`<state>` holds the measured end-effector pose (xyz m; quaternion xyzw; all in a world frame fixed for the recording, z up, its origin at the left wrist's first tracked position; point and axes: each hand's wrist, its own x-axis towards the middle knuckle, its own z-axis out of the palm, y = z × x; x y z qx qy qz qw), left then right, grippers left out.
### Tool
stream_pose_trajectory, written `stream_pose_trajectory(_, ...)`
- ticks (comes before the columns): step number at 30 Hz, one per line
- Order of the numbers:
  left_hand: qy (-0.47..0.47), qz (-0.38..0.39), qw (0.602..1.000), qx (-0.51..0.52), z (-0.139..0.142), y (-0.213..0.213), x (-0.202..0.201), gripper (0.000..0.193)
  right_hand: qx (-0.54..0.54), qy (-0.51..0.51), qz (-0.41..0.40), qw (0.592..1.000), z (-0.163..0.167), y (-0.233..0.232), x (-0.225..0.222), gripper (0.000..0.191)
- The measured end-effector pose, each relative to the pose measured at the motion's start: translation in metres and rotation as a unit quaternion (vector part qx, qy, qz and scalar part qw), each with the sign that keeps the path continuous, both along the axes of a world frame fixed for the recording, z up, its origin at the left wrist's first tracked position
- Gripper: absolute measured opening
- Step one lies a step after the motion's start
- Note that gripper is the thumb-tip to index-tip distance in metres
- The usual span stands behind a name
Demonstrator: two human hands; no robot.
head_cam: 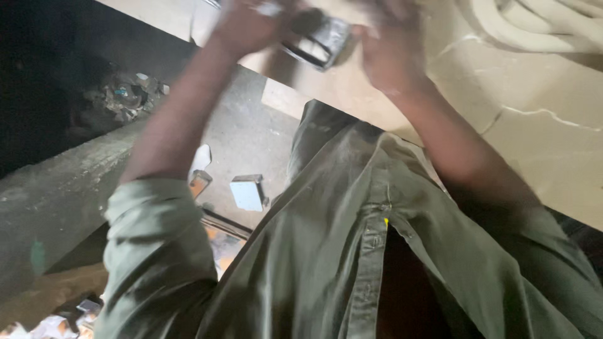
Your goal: The person rolls dough pieces on a wooden table into long ropes by hand, cuts the ropes into small segments with a bench scraper, and places the cut dough pieces into a metal tray. They repeat the rolling and cutting cycle, filling the tray with dough pieces.
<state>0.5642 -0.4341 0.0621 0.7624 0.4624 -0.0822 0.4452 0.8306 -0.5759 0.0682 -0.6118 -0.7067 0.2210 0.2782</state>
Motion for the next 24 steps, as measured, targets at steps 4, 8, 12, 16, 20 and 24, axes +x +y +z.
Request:
stream_pose_trajectory(4, 0.163, -0.107, 0.976, 0.1, -0.002, 0.036, -0.082, 0.041, -0.161, -0.06, 0.13, 0.977, -0.008, 0.053, -0.07, 0.051)
stream_pose_trajectory(8, -0.042, -0.165, 0.932, 0.319, -0.028, 0.016, -0.087, 0.037, -0.117, -0.172, 0.14, 0.968, -0.026, 0.04, -0.077, 0.05)
stream_pose_trajectory(12, -0.09, -0.07, 0.951, 0.288, -0.052, -0.001, -0.046, 0.055, -0.045, -0.144, 0.071, 0.986, -0.043, -0.017, -0.035, 0.043)
stream_pose_trajectory(16, -0.013, 0.034, 0.927, 0.374, -0.071, -0.03, 0.038, 0.026, -0.126, -0.007, -0.164, 0.978, -0.07, -0.109, 0.058, 0.042)
stream_pose_trajectory(20, -0.178, 0.027, 0.922, 0.343, -0.087, -0.111, 0.157, 0.043, -0.144, -0.16, -0.379, 0.9, -0.074, -0.237, 0.17, 0.06)
stream_pose_trajectory(24, -0.239, -0.21, 0.894, 0.315, -0.101, -0.201, 0.313, 0.052, -0.331, -0.17, -0.545, 0.751, -0.059, -0.335, 0.288, 0.068)
